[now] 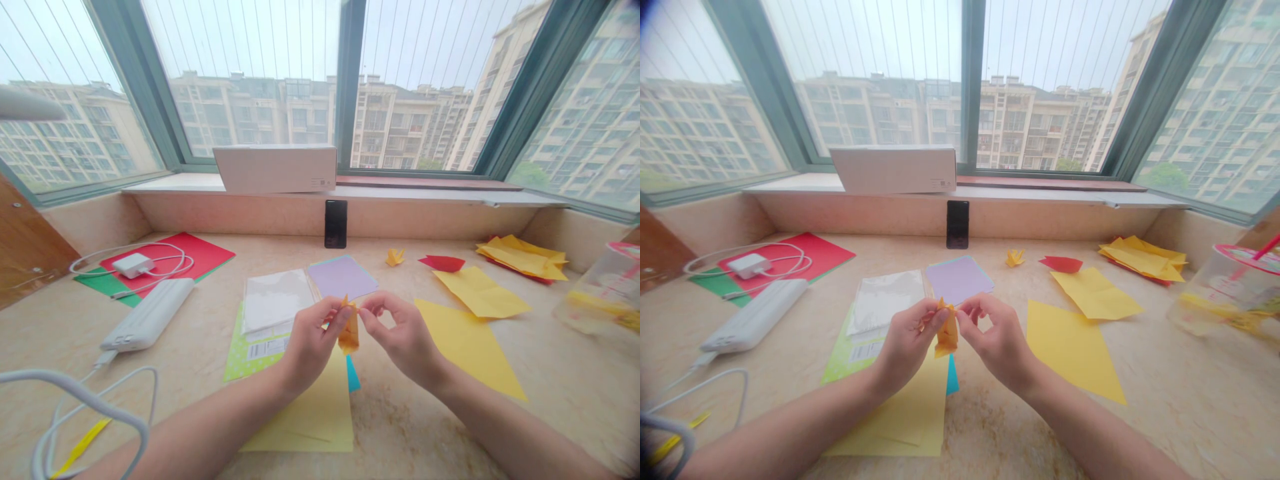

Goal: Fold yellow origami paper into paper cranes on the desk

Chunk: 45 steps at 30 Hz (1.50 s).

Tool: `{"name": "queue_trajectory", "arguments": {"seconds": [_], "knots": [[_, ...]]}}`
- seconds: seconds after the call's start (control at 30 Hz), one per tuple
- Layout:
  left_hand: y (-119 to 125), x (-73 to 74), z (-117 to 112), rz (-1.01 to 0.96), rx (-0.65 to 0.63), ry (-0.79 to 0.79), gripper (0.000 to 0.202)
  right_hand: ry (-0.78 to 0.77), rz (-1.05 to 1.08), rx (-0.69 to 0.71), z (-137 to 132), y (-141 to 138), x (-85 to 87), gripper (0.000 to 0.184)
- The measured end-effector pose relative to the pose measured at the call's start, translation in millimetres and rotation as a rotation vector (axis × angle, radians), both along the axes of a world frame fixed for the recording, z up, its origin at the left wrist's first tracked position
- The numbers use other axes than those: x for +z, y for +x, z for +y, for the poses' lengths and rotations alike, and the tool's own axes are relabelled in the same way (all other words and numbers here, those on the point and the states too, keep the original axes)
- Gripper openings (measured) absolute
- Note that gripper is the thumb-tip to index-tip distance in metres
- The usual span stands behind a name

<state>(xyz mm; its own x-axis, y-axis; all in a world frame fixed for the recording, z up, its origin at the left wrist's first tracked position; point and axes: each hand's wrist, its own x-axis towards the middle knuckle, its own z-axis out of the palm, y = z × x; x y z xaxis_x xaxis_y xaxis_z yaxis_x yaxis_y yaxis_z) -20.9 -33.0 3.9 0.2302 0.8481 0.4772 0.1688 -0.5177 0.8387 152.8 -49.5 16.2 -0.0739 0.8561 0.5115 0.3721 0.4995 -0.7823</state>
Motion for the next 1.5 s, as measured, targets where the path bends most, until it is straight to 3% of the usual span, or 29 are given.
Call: {"name": "queue_trajectory", "arguments": {"seconds": [0.17, 0.33, 0.77, 1.0, 1.13, 1.5], "knots": [[-1, -1.2, 0, 0.013, 0.007, 0.033, 0.019, 0.106, -0.011, -0.021, -1, 1, 0.0, 0.01], [0, -0.8, 0, 0.039, 0.023, 0.065, 0.019, 0.114, -0.027, 0.014, -1, 1, 0.2, 0.007], [-1, 2.1, -5, 0.085, 0.105, 0.144, 0.017, -0.086, 0.102, 0.044, -2, 1, 0.7, 0.013], [-2, 1.5, -6, 0.112, 0.125, 0.173, 0.016, 0.201, -0.051, 0.063, -1, 5, 0.1, 0.003], [-1, 1.9, -7, 0.116, 0.118, 0.193, 0.016, 0.249, -0.122, 0.063, -1, 7, 2.1, 0.006], [-2, 2.6, -8, 0.156, 0.098, 0.264, 0.015, -0.147, 0.099, 0.061, -8, 0, 9.4, 0.011]]}}
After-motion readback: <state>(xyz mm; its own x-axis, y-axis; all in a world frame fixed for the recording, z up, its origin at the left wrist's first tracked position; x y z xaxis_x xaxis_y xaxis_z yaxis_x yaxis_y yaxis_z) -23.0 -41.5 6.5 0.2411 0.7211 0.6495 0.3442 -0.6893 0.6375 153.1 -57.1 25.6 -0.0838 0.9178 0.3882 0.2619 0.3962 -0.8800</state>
